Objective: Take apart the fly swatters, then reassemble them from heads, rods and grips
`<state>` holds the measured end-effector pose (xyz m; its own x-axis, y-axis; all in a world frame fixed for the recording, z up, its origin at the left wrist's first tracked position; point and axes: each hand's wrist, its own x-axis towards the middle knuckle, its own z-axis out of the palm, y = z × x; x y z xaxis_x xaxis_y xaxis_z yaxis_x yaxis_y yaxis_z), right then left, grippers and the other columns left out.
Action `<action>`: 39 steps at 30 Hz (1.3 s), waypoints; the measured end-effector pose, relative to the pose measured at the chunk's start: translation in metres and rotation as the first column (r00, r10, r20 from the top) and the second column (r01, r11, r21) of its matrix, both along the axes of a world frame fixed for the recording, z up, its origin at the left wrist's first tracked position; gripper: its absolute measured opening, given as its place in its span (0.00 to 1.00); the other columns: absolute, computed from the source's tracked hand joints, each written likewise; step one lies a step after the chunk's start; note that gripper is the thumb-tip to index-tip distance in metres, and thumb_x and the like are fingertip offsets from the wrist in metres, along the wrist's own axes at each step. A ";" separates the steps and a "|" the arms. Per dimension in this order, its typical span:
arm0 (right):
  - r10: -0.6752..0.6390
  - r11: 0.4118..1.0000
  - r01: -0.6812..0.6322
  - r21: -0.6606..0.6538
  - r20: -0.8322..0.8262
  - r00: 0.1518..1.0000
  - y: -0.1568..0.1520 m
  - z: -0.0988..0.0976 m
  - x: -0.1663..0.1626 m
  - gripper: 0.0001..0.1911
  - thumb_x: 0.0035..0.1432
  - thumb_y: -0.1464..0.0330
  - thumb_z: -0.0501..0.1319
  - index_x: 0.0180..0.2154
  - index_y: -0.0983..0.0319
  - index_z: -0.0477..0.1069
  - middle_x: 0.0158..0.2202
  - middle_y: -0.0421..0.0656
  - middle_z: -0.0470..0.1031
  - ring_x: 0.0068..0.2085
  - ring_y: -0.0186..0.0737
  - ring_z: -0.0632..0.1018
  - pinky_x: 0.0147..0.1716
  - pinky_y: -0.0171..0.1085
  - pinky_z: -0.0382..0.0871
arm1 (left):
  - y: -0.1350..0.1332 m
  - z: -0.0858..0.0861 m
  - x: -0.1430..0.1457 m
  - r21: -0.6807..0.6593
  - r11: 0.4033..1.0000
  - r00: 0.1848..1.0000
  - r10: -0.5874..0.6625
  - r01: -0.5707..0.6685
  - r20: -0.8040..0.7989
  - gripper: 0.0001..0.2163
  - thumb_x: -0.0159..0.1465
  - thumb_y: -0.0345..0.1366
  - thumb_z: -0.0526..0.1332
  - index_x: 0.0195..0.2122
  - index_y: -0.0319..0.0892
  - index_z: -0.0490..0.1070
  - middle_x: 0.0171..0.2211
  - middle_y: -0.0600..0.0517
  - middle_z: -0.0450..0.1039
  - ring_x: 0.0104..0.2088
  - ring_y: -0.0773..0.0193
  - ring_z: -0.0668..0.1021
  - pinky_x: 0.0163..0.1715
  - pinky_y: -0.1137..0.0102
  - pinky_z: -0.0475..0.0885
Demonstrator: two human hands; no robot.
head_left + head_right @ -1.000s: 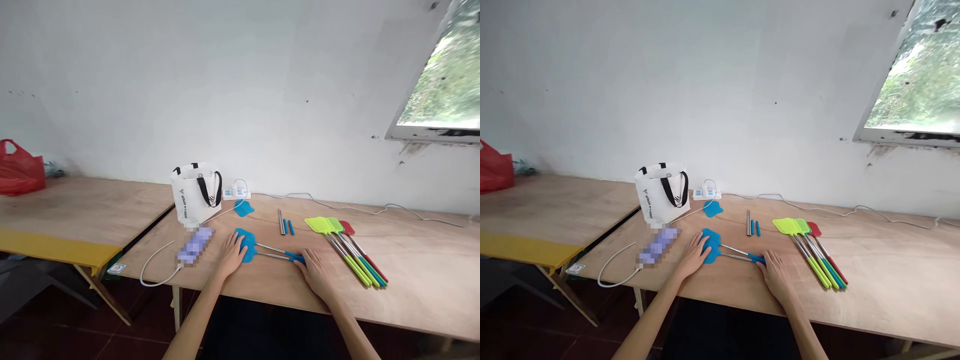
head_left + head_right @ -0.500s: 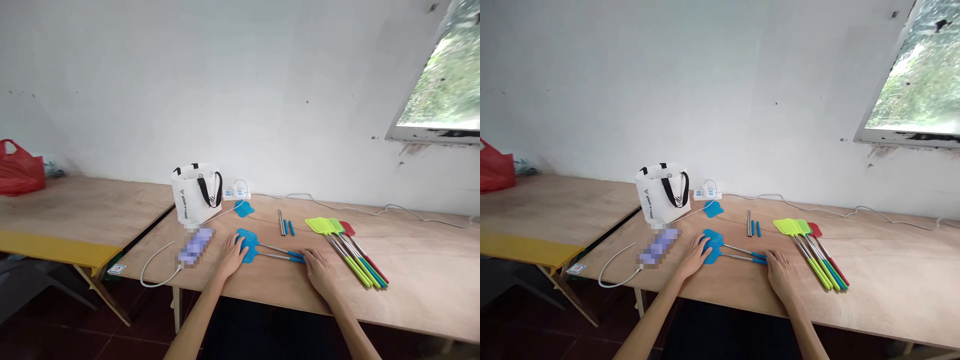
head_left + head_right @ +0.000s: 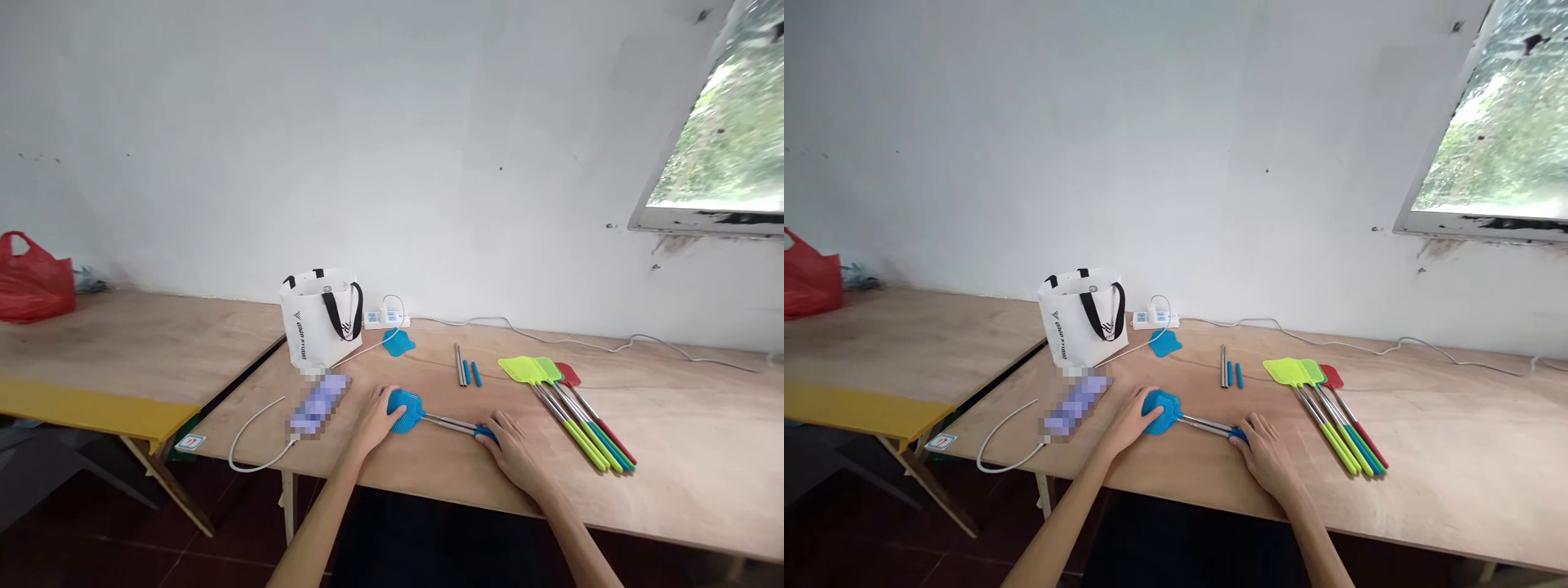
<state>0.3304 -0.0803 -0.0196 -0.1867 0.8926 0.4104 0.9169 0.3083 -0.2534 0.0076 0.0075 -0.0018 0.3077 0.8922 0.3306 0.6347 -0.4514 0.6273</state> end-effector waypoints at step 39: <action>-0.100 0.976 0.061 0.211 0.177 0.979 -0.003 -0.009 -0.032 0.09 0.73 0.67 0.50 0.42 0.58 0.69 0.41 0.46 0.75 0.43 0.48 0.75 0.42 0.43 0.61 | -0.001 0.002 0.004 -0.062 0.995 0.945 -0.055 0.079 0.321 0.25 0.62 0.34 0.65 0.61 0.46 0.65 0.61 0.42 0.68 0.63 0.49 0.69 0.63 0.52 0.63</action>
